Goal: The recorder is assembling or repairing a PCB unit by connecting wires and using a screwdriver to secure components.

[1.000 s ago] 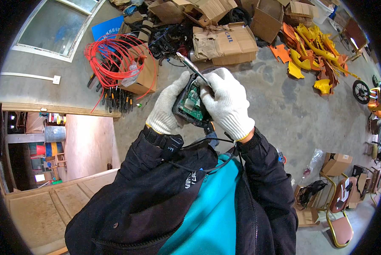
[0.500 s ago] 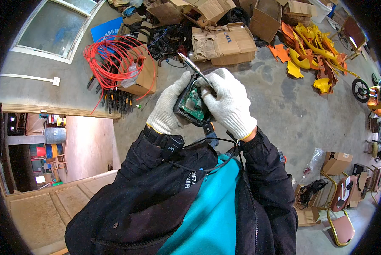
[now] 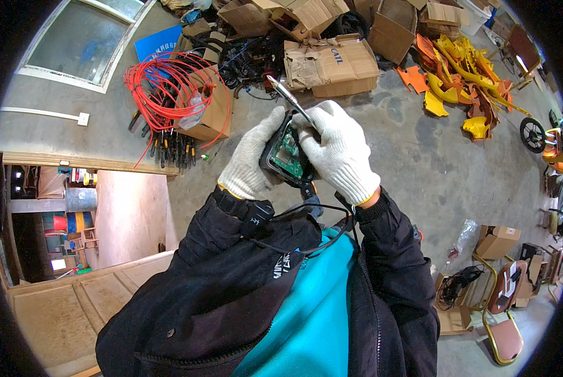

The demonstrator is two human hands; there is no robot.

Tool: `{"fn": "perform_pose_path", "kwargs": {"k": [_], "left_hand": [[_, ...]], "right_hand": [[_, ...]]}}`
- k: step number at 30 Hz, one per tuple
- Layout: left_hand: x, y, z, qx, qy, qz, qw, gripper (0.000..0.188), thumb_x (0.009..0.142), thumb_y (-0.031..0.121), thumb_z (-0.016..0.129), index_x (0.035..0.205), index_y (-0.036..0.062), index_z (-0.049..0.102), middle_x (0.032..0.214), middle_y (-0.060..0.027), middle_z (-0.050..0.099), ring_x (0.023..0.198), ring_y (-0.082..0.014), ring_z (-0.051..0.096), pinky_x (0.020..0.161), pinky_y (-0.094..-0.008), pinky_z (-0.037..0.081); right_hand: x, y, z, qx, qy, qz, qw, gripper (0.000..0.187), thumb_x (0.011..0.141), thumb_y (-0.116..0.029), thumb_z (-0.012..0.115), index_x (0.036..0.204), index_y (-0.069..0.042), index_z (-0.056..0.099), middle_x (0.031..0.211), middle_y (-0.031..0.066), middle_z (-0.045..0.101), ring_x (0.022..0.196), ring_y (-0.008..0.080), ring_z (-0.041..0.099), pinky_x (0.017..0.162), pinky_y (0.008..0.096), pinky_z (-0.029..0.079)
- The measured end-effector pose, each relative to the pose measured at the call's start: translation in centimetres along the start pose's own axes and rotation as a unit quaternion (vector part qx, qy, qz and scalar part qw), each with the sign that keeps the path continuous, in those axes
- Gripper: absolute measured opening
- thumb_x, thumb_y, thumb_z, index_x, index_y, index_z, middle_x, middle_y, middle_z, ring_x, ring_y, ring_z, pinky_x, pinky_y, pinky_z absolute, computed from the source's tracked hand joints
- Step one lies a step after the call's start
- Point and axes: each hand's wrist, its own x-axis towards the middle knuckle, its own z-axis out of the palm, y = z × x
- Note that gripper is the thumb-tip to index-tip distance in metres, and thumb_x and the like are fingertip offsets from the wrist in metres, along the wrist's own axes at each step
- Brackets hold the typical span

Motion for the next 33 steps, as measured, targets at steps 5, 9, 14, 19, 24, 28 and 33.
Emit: {"fn": "perform_pose_path", "kwargs": {"k": [5, 9, 14, 19, 24, 28, 33], "left_hand": [[-0.12, 0.09, -0.01, -0.029, -0.024, -0.017, 0.999, 0.04, 0.109, 0.042, 0.056, 0.125, 0.006, 0.066, 0.107, -0.0123, 0.075, 0.087, -0.026, 0.077, 0.076, -0.0469, 0.068], [-0.27, 0.25, -0.27, -0.014, -0.045, -0.028, 0.998, 0.042, 0.111, 0.04, 0.051, 0.128, 0.0024, 0.063, 0.117, -0.014, 0.073, 0.102, -0.0269, 0.075, 0.086, -0.0451, 0.067], [-0.34, 0.21, -0.24, -0.027, -0.045, -0.015, 0.999, 0.038, 0.111, 0.037, 0.054, 0.126, 0.0039, 0.064, 0.114, -0.0123, 0.074, 0.099, -0.0244, 0.075, 0.084, -0.0434, 0.067], [-0.69, 0.3, -0.04, -0.006, -0.031, -0.005, 0.999, 0.035, 0.11, 0.036, 0.056, 0.124, 0.0059, 0.065, 0.111, -0.0095, 0.074, 0.096, -0.0215, 0.075, 0.081, -0.0401, 0.066], [-0.58, 0.35, 0.19, 0.017, -0.026, 0.005, 1.0, 0.034, 0.11, 0.036, 0.057, 0.122, 0.0065, 0.067, 0.11, -0.0083, 0.074, 0.094, -0.0202, 0.075, 0.08, -0.0388, 0.066], [-0.6, 0.4, 0.24, 0.039, -0.015, 0.002, 0.999, 0.036, 0.109, 0.04, 0.057, 0.122, 0.0075, 0.066, 0.107, -0.0076, 0.074, 0.09, -0.0191, 0.075, 0.077, -0.0371, 0.066], [-0.86, 0.36, 0.34, 0.032, -0.032, -0.001, 0.999, 0.037, 0.11, 0.039, 0.056, 0.124, 0.0059, 0.065, 0.111, -0.0094, 0.074, 0.094, -0.0199, 0.075, 0.08, -0.0387, 0.066]], "right_hand": [[-0.08, -0.3, -0.01, -0.011, -0.003, 0.013, 1.0, 0.018, 0.087, -0.012, 0.071, 0.105, -0.009, 0.074, 0.099, 0.0117, 0.067, 0.092, 0.0325, 0.069, 0.082, 0.0409, 0.056], [-0.05, -0.36, 0.08, -0.009, 0.004, 0.007, 1.0, 0.018, 0.087, -0.011, 0.071, 0.104, -0.009, 0.074, 0.1, 0.0118, 0.067, 0.092, 0.0327, 0.069, 0.082, 0.0412, 0.056], [-0.1, -0.41, 0.28, -0.014, 0.006, 0.012, 1.0, 0.018, 0.086, -0.01, 0.071, 0.104, -0.009, 0.074, 0.099, 0.0119, 0.066, 0.09, 0.033, 0.069, 0.08, 0.0413, 0.056], [-0.11, -0.52, 0.42, -0.027, 0.009, 0.011, 1.0, 0.017, 0.086, -0.011, 0.071, 0.103, -0.009, 0.073, 0.098, 0.0117, 0.066, 0.089, 0.0336, 0.069, 0.079, 0.0421, 0.056], [-0.23, -0.53, 0.51, -0.038, 0.01, 0.006, 0.999, 0.017, 0.085, -0.011, 0.072, 0.102, -0.009, 0.072, 0.099, 0.0119, 0.065, 0.09, 0.0348, 0.069, 0.078, 0.0434, 0.056], [-0.14, -0.33, 0.53, -0.023, 0.016, 0.0, 1.0, 0.017, 0.086, -0.01, 0.071, 0.103, -0.009, 0.073, 0.099, 0.0123, 0.065, 0.09, 0.0354, 0.068, 0.079, 0.0437, 0.056], [-0.32, -0.32, 0.13, 0.023, -0.004, 0.013, 1.0, 0.018, 0.088, -0.008, 0.068, 0.106, -0.005, 0.072, 0.1, 0.013, 0.066, 0.09, 0.0346, 0.069, 0.081, 0.0408, 0.056]]}}
